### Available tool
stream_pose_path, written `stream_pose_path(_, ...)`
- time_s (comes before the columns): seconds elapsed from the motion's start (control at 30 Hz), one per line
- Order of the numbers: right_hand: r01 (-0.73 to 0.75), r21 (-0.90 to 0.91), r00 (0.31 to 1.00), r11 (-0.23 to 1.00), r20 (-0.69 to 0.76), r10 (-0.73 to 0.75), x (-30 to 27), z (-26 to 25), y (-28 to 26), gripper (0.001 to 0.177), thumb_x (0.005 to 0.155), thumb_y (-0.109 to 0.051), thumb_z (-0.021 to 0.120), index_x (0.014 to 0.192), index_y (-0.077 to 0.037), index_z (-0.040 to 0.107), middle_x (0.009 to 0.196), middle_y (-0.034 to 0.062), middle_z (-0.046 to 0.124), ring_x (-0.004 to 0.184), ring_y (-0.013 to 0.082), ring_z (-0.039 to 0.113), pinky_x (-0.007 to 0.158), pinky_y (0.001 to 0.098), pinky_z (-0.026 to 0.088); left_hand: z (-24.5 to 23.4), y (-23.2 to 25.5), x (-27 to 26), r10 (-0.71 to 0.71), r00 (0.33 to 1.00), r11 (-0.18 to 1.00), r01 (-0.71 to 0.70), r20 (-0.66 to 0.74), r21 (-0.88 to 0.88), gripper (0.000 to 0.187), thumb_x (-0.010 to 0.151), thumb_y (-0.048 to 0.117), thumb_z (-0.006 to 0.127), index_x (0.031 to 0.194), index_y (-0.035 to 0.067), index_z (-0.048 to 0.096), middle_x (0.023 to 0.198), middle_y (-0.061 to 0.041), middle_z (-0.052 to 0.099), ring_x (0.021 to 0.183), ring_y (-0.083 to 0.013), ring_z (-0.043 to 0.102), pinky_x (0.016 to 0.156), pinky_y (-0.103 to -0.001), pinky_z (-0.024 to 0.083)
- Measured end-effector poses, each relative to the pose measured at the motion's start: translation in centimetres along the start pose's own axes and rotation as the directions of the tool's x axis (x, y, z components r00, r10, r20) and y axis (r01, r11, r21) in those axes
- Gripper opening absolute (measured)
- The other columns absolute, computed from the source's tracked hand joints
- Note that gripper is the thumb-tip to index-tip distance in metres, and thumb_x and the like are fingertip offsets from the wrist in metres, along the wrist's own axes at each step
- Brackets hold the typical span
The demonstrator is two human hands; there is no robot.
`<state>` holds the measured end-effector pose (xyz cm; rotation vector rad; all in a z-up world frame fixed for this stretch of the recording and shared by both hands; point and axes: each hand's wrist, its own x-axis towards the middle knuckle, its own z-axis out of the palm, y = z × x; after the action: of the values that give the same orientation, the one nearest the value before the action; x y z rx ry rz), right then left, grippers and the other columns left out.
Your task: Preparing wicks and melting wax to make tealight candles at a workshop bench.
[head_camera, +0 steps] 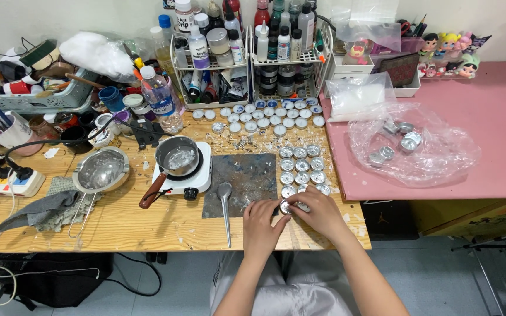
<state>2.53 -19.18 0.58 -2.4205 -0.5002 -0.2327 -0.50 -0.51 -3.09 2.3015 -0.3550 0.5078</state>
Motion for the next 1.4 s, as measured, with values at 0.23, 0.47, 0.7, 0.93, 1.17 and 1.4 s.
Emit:
stream_pose_path(0.23, -0.001, 0.02, 1.0, 1.0, -0.008, 0.001, -0.2, -0.4, 0.1, 0.021, 0.082, -0.025, 0.08, 0.101, -0.016, 0.079, 0.089, 0.0025, 0.076, 0.086, 0.0229, 0.067, 0.073, 0.0375, 0.055, 0.0, 0.0, 0.1, -0.022, 0.999, 1.0, 0.022, 0.036, 0.004, 0.043, 0.087, 0.034, 0.078, 0.122, 0.01, 0.071, 0.117, -0.008, 0.072, 0.12, -0.025, 0.061, 0.114, -0.046, 0.032)
stream_pose_path(0.47, -0.197, 0.187, 0.979, 0.962, -0.004, 0.202, -0.7, -2.7, -0.4, 0.022, 0.083, -0.023, 0.08, 0.103, -0.014, 0.079, 0.092, 0.0063, 0.073, 0.079, 0.023, 0.069, 0.071, 0.0352, 0.056, -0.1, 0.1, 0.1, -0.031, 0.998, 1.0, 0.031, 0.045, 0.004, 0.042, 0.087, 0.033, 0.077, 0.122, 0.01, 0.071, 0.118, -0.009, 0.072, 0.121, -0.0254, 0.061, 0.113, -0.046, 0.032)
stream_pose_path(0.7, 0.093, 0.135, 0.995, 0.987, 0.013, -0.096, -0.9, -2.2, 2.1, 0.018, 0.079, -0.023, 0.082, 0.094, -0.012, 0.08, 0.094, 0.0006, 0.077, 0.092, 0.0234, 0.067, 0.08, 0.0375, 0.055, 0.2, 0.1, 0.1, -0.023, 0.999, 1.0, 0.023, 0.034, 0.0, 0.041, 0.088, 0.033, 0.077, 0.122, 0.01, 0.071, 0.116, -0.009, 0.072, 0.119, -0.0258, 0.062, 0.112, -0.046, 0.033)
stream_pose_path(0.93, 0.252, 0.127, 0.964, 0.959, 0.057, -0.261, 0.4, -2.8, 3.7, 0.021, 0.079, -0.027, 0.084, 0.091, -0.011, 0.076, 0.093, 0.0033, 0.074, 0.092, 0.0265, 0.066, 0.077, 0.0392, 0.054, 0.4, -0.1, 0.3, -0.043, 0.997, 0.999, 0.042, 0.066, 0.015, 0.043, 0.084, 0.031, 0.08, 0.121, 0.01, 0.071, 0.114, -0.009, 0.072, 0.117, -0.027, 0.062, 0.11, -0.048, 0.033)
stream_pose_path(1.17, 0.29, 0.076, 0.954, 0.954, -0.098, -0.283, -0.6, -1.5, 3.9, 0.032, 0.072, -0.028, 0.092, 0.09, -0.007, 0.076, 0.086, 0.0063, 0.072, 0.079, 0.0274, 0.064, 0.061, 0.0381, 0.053, 2.4, -2.4, -0.8, -0.111, 0.984, 0.994, 0.113, 0.142, -0.007, 0.047, 0.085, 0.034, 0.082, 0.123, 0.009, 0.069, 0.117, -0.011, 0.072, 0.12, -0.0273, 0.061, 0.112, -0.049, 0.029)
stream_pose_path(1.4, 0.367, 0.018, 0.906, 0.93, -0.233, -0.353, -0.8, 1.7, 6.9, 0.027, 0.068, -0.025, 0.094, 0.083, -0.01, 0.078, 0.08, 0.0037, 0.072, 0.075, 0.0212, 0.063, 0.06, 0.0319, 0.053, 5.7, -6.6, -2.3, -0.142, 0.956, 0.986, 0.161, 0.258, -0.052, 0.051, 0.086, 0.034, 0.087, 0.127, 0.01, 0.069, 0.124, -0.012, 0.072, 0.124, -0.027, 0.061, 0.114, -0.056, 0.021)
